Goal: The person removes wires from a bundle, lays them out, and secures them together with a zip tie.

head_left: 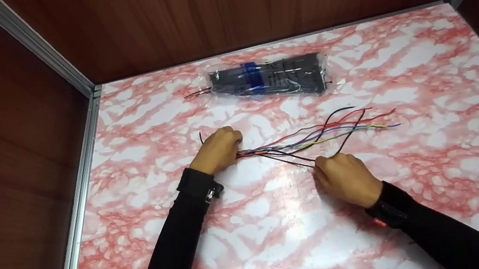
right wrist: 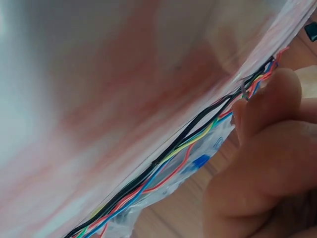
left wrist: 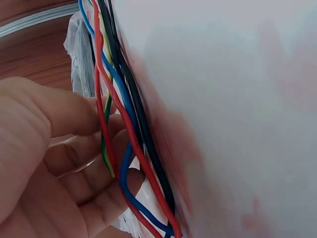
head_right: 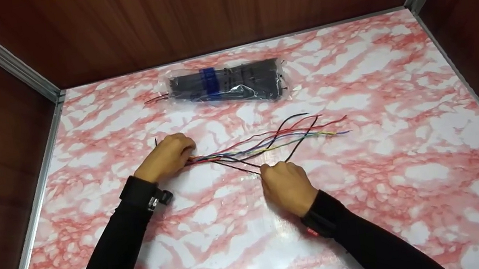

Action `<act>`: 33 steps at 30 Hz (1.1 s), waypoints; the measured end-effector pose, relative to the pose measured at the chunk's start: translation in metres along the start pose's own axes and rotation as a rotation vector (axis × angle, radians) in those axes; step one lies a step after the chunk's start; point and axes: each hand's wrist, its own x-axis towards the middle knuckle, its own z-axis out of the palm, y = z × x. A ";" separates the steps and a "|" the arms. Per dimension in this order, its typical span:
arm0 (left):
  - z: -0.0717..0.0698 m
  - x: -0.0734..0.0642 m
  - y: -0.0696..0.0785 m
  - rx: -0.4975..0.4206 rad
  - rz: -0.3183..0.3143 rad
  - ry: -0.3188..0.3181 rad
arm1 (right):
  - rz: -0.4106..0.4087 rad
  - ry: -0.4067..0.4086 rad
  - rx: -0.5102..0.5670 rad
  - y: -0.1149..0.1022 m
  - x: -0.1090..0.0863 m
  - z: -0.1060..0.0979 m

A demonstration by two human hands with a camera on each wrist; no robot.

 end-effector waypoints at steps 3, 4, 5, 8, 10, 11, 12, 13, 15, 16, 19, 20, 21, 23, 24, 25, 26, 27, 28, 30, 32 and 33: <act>-0.001 0.001 0.000 0.009 -0.003 -0.005 | -0.008 -0.018 -0.017 -0.006 0.000 0.000; -0.001 0.001 0.000 0.013 -0.001 -0.008 | -0.011 -0.024 -0.024 -0.009 0.001 0.001; -0.002 0.002 0.000 0.016 0.003 -0.010 | -0.012 -0.025 -0.033 -0.012 0.002 0.001; -0.003 0.003 0.000 0.005 0.001 -0.004 | -0.024 -0.025 -0.048 -0.021 0.008 0.005; -0.004 0.004 0.000 -0.003 -0.016 0.001 | -0.039 -0.025 -0.058 -0.027 0.013 0.008; -0.004 0.004 0.000 -0.006 -0.025 0.000 | -0.050 -0.024 -0.064 -0.029 0.016 0.010; -0.004 0.004 0.000 -0.008 -0.036 -0.002 | -0.058 -0.027 -0.067 -0.031 0.018 0.011; -0.003 0.004 0.001 -0.011 -0.047 -0.005 | -0.065 -0.031 -0.067 -0.033 0.020 0.013; -0.003 0.006 0.001 -0.010 -0.057 -0.012 | -0.071 -0.039 -0.064 -0.036 0.023 0.015; -0.002 0.007 0.002 -0.004 -0.058 -0.016 | -0.069 -0.045 -0.056 -0.036 0.024 0.016; 0.000 0.009 0.002 0.041 -0.044 -0.023 | -0.038 -0.078 -0.007 -0.035 0.026 0.016; 0.000 0.010 0.002 0.075 -0.033 -0.025 | -0.029 -0.090 0.014 -0.033 0.026 0.016; 0.001 0.010 0.001 0.111 -0.027 -0.030 | -0.024 -0.102 0.039 -0.032 0.026 0.015; 0.002 0.009 -0.002 0.163 -0.022 -0.045 | -0.021 -0.123 0.087 -0.028 0.025 0.014; 0.002 0.008 -0.005 0.175 -0.021 -0.044 | -0.026 -0.128 0.109 -0.026 0.025 0.013; 0.001 0.008 -0.007 0.179 -0.026 -0.045 | -0.031 -0.135 0.127 -0.024 0.025 0.012; 0.000 0.007 -0.009 0.168 -0.038 -0.044 | -0.039 -0.140 0.139 -0.023 0.025 0.012; -0.002 0.007 -0.011 0.148 -0.048 -0.040 | -0.043 -0.143 0.149 -0.022 0.026 0.011; -0.003 0.007 -0.013 0.123 -0.058 -0.034 | -0.044 -0.145 0.155 -0.021 0.027 0.011; -0.006 0.008 -0.015 0.088 -0.062 -0.011 | -0.042 -0.145 0.157 -0.021 0.029 0.009; -0.007 0.009 -0.016 0.081 -0.046 0.006 | -0.035 -0.142 0.154 -0.022 0.031 0.008; -0.006 0.010 -0.017 0.092 -0.029 0.015 | -0.033 -0.139 0.151 -0.022 0.032 0.008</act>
